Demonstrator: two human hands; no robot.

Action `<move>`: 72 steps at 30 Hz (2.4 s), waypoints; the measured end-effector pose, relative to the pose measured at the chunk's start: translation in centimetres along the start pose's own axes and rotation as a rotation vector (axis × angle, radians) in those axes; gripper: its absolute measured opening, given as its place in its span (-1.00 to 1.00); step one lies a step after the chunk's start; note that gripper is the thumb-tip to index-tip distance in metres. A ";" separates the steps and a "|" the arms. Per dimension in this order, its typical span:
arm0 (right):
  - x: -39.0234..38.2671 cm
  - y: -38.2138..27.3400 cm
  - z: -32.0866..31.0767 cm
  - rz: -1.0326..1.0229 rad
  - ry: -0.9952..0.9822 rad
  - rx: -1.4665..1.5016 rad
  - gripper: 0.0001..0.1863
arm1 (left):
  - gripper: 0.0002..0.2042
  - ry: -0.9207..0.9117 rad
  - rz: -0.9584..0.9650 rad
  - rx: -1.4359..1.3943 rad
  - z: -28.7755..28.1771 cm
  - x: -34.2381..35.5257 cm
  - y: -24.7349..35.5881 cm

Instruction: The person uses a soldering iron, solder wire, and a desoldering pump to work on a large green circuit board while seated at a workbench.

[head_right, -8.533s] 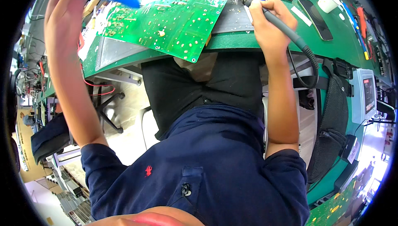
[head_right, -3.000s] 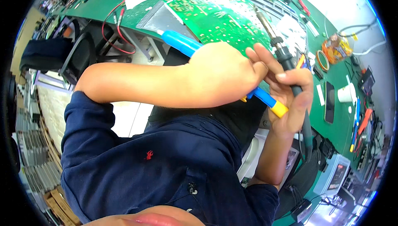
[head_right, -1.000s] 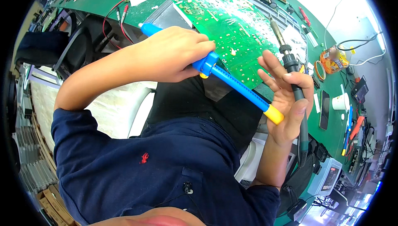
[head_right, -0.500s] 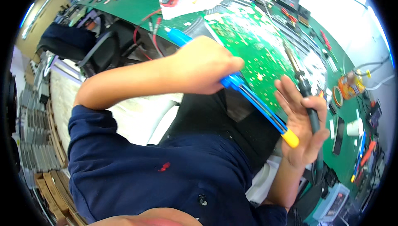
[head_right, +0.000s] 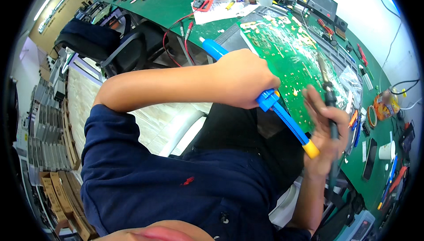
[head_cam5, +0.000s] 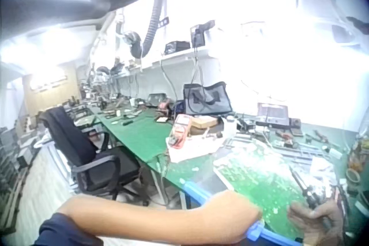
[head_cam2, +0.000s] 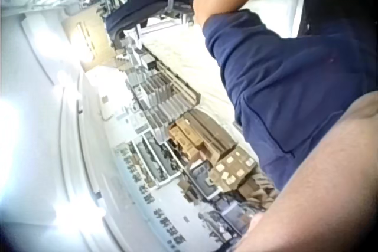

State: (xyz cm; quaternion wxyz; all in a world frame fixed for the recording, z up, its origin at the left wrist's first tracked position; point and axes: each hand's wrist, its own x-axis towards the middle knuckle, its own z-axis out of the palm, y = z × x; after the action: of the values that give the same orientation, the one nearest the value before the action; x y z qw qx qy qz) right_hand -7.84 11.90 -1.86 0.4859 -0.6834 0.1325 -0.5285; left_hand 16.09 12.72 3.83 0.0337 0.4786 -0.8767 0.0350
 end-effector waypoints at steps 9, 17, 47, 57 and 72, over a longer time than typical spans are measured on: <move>-0.3 1.7 2.8 0.097 0.027 0.301 -0.30 | -0.84 0.059 0.055 0.096 1.6 1.0 2.7; -0.5 1.1 2.5 0.046 -0.007 0.241 -0.41 | -0.89 0.215 0.130 0.080 2.7 1.9 4.2; -1.3 0.8 1.2 -0.076 0.028 -0.001 -0.56 | -0.92 0.175 0.249 0.053 2.3 3.3 4.4; -0.2 -0.1 -8.4 -0.171 0.252 -0.237 -0.60 | -0.77 0.526 -0.348 0.012 2.3 -1.4 -14.5; -2.7 -0.4 -19.5 -0.002 0.642 -0.342 -0.35 | -0.51 0.078 -0.621 0.236 8.1 9.2 -29.4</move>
State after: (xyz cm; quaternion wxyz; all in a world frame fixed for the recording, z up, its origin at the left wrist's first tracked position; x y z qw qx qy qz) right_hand -25.64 3.78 -3.77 0.2977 -0.5540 0.3642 -0.6869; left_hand 35.66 -11.59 -2.53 0.0206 0.7220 -0.6768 0.1424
